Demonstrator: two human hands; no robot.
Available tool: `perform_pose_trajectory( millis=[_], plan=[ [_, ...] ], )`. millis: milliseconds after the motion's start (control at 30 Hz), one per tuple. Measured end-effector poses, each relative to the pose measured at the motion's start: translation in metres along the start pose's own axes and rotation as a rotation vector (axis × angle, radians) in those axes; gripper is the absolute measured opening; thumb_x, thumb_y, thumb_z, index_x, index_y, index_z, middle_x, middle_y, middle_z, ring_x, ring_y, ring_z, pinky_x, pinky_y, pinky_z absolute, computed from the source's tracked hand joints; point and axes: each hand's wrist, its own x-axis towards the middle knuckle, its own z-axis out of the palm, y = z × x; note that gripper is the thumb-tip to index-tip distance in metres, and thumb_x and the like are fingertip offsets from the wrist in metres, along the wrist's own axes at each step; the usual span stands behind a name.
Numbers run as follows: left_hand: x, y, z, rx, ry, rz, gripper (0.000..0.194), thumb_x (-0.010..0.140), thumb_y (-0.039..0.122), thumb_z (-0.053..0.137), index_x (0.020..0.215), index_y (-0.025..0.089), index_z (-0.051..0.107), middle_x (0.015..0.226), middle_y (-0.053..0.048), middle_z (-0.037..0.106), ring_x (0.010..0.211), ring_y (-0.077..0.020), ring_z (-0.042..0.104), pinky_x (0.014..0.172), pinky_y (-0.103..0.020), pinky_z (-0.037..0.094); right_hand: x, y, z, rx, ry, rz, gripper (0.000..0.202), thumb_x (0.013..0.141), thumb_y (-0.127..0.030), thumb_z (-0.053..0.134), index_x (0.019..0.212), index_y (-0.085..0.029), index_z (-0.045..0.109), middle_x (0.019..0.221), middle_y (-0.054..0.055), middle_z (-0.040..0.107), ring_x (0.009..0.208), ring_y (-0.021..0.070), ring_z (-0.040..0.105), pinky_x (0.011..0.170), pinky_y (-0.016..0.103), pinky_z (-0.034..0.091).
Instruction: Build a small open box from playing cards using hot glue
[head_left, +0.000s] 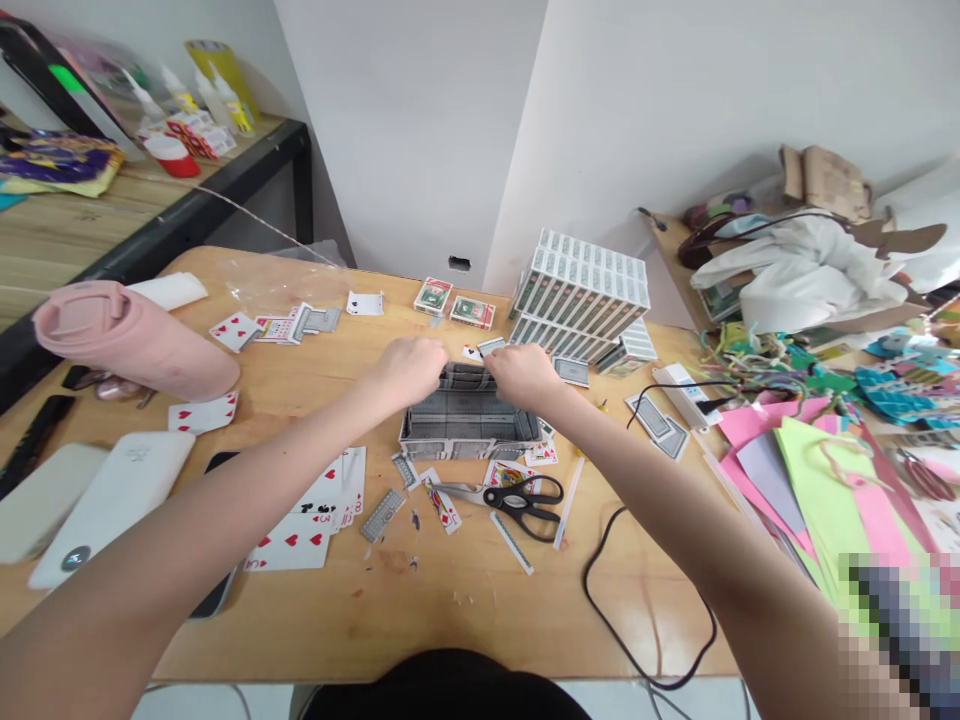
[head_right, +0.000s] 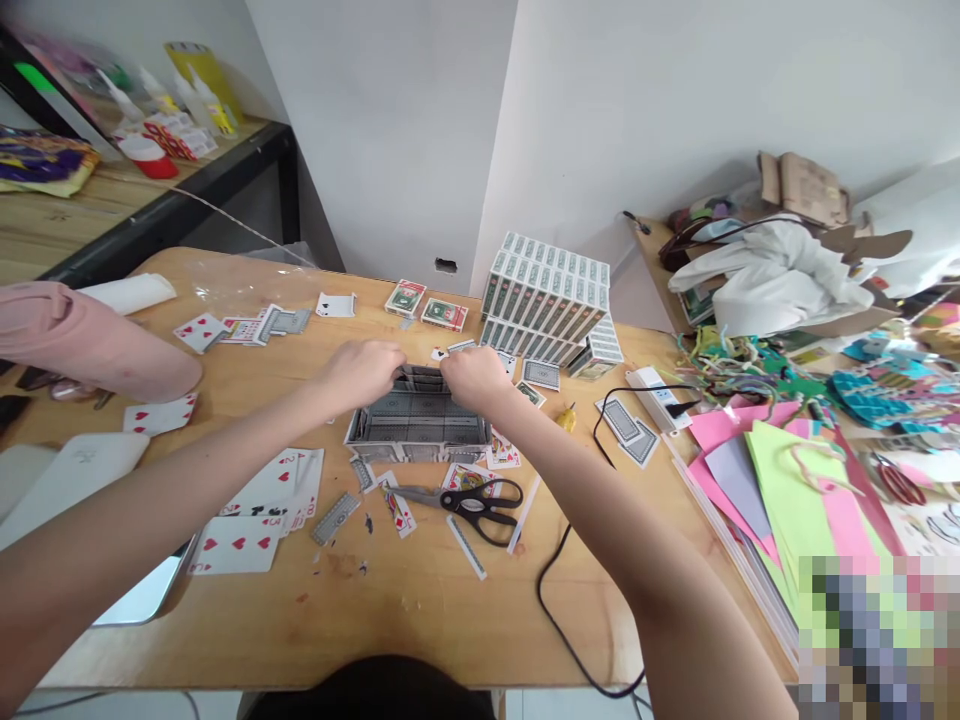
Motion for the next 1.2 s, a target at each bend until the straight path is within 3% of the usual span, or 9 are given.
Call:
perform_pose_trajectory(
  millis=[167,433,767,1033,1200],
  plan=[
    [0.003,0.0,-0.003,0.009,-0.027,-0.013,0.028,0.075,0.009,0.045,0.089,0.012,0.069,0.093,-0.015,0.07,0.089,-0.0283,0.066,0.072,-0.034,0.048,0.006,0.0,0.003,0.029,0.001,-0.005,0.024,0.081,-0.01,0.045,0.092,-0.013,0.066,0.096,0.016,0.069,0.091,0.026,0.065,0.071,0.032,0.046],
    [0.003,0.0,-0.003,0.007,-0.032,-0.019,0.028,0.073,0.01,0.046,0.088,0.013,0.069,0.095,-0.015,0.07,0.09,-0.0297,0.065,0.07,-0.035,0.047,0.01,-0.005,0.005,0.109,0.061,-0.031,0.022,0.084,-0.021,0.05,0.097,-0.015,0.066,0.105,0.012,0.066,0.099,0.0234,0.061,0.077,0.028,0.046],
    [0.003,-0.003,0.002,-0.046,-0.002,-0.035,0.027,0.075,0.011,0.044,0.086,0.014,0.069,0.091,-0.014,0.069,0.088,-0.0288,0.065,0.07,-0.036,0.046,0.024,-0.016,0.009,0.117,0.097,-0.014,0.022,0.081,-0.018,0.052,0.093,-0.012,0.069,0.099,0.015,0.067,0.098,0.026,0.06,0.083,0.032,0.043],
    [0.001,0.004,0.005,-0.119,0.062,0.004,0.021,0.08,0.026,0.051,0.093,0.019,0.065,0.098,-0.008,0.068,0.094,-0.0254,0.063,0.069,-0.031,0.046,0.026,-0.016,0.01,0.13,0.12,0.02,0.023,0.08,-0.016,0.051,0.092,-0.011,0.07,0.095,0.016,0.068,0.094,0.0268,0.06,0.081,0.034,0.042],
    [0.008,0.009,0.009,-0.11,0.081,-0.006,0.022,0.084,0.022,0.045,0.09,0.017,0.066,0.096,-0.01,0.069,0.094,-0.0268,0.064,0.067,-0.033,0.046,0.023,-0.013,0.012,0.163,0.13,0.003,0.02,0.082,-0.017,0.051,0.09,-0.013,0.068,0.098,0.013,0.067,0.1,0.0243,0.056,0.082,0.031,0.043]
  ],
)
